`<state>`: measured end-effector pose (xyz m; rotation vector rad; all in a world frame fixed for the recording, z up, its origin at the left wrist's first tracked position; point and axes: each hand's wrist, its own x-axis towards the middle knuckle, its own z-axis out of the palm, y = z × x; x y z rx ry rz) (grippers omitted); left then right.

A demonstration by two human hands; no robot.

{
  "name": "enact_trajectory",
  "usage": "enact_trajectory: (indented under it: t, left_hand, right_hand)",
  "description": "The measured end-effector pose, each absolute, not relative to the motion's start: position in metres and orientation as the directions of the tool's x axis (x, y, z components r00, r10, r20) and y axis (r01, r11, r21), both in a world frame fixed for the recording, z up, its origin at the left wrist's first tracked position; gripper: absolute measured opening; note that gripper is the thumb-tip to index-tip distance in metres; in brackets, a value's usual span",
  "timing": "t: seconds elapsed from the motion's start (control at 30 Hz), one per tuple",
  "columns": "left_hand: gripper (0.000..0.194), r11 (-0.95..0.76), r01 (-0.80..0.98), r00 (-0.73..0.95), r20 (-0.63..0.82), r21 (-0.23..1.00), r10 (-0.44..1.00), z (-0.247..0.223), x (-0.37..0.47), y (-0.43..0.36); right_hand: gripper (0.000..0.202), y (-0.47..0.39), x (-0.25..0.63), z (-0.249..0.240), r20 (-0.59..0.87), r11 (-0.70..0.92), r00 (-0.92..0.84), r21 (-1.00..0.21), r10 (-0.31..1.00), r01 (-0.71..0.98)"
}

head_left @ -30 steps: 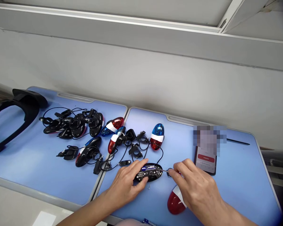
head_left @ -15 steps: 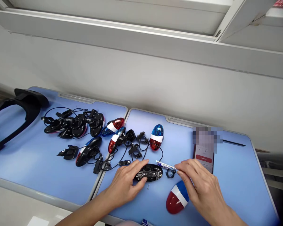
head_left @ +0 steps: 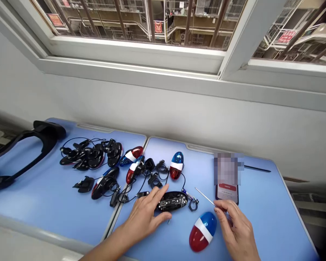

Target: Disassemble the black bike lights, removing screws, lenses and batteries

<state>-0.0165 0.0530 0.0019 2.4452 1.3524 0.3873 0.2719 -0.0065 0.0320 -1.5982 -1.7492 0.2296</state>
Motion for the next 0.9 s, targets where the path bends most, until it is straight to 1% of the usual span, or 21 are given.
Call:
enact_trajectory:
  t: [0.07,0.1,0.17,0.2,0.23,0.3,0.37,0.4,0.43,0.53,0.6,0.73,0.8,0.9]
  left_hand:
    - [0.075,-0.489,0.768,0.498,0.095,0.413,0.862,0.013,-0.021,0.046]
    - [0.072,-0.499,0.754,0.496,0.127,0.428,0.859,0.019,-0.026,0.04]
    - [0.06,-0.586,0.654,0.556,0.223,0.478,0.801,0.03,-0.038,0.026]
    - [0.051,-0.658,0.569,0.622,0.265,0.494,0.737,0.034,-0.044,0.018]
    - [0.042,-0.709,0.491,0.693,0.265,0.506,0.67,0.037,-0.049,0.011]
    - [0.032,-0.763,0.398,0.823,0.168,0.51,0.542,0.038,-0.055,0.0]
    - [0.03,-0.796,0.372,0.894,0.049,0.477,0.446,0.032,-0.053,-0.007]
    - [0.031,-0.816,0.366,0.908,0.022,0.447,0.419,0.027,-0.049,-0.009]
    - [0.032,-0.839,0.354,0.915,0.032,0.413,0.403,0.021,-0.044,-0.01]
    - [0.026,-0.894,0.32,0.9,0.194,0.314,0.391,0.002,-0.027,-0.012]
    - [0.025,-0.899,0.329,0.868,0.281,0.289,0.408,-0.007,-0.016,-0.012]
    - [0.028,-0.828,0.466,0.764,0.329,0.313,0.555,-0.011,-0.002,-0.008]
    - [0.025,-0.778,0.549,0.696,0.349,0.305,0.627,-0.011,0.005,-0.005]
    - [0.024,-0.717,0.636,0.622,0.361,0.285,0.695,-0.011,0.017,-0.001]
  right_hand:
    - [0.011,-0.02,0.273,0.023,0.429,0.196,0.103,-0.596,0.897,0.778]
    - [0.011,-0.029,0.274,0.018,0.443,0.18,0.138,-0.602,0.886,0.778]
    - [0.011,-0.048,0.277,0.007,0.468,0.142,0.209,-0.609,0.859,0.781]
    - [0.012,-0.057,0.279,0.001,0.482,0.125,0.24,-0.608,0.842,0.784]
    - [0.013,-0.067,0.28,-0.005,0.497,0.111,0.267,-0.607,0.826,0.787]
    - [0.014,-0.082,0.282,-0.015,0.509,0.087,0.306,-0.611,0.804,0.787]
    - [0.015,-0.092,0.281,-0.024,0.52,0.076,0.334,-0.618,0.787,0.782]
    - [0.015,-0.094,0.28,-0.026,0.529,0.077,0.345,-0.621,0.776,0.78]
    - [0.015,-0.096,0.279,-0.028,0.541,0.083,0.35,-0.622,0.764,0.779]
    - [0.017,-0.094,0.277,-0.028,0.568,0.129,0.332,-0.622,0.753,0.772]
    - [0.019,-0.093,0.276,-0.026,0.574,0.165,0.3,-0.619,0.762,0.767]
    - [0.021,-0.09,0.276,-0.025,0.567,0.193,0.27,-0.625,0.779,0.756]
    - [0.018,-0.09,0.276,-0.025,0.552,0.183,0.276,-0.636,0.787,0.75]
    - [0.012,-0.089,0.277,-0.025,0.526,0.155,0.291,-0.648,0.799,0.746]
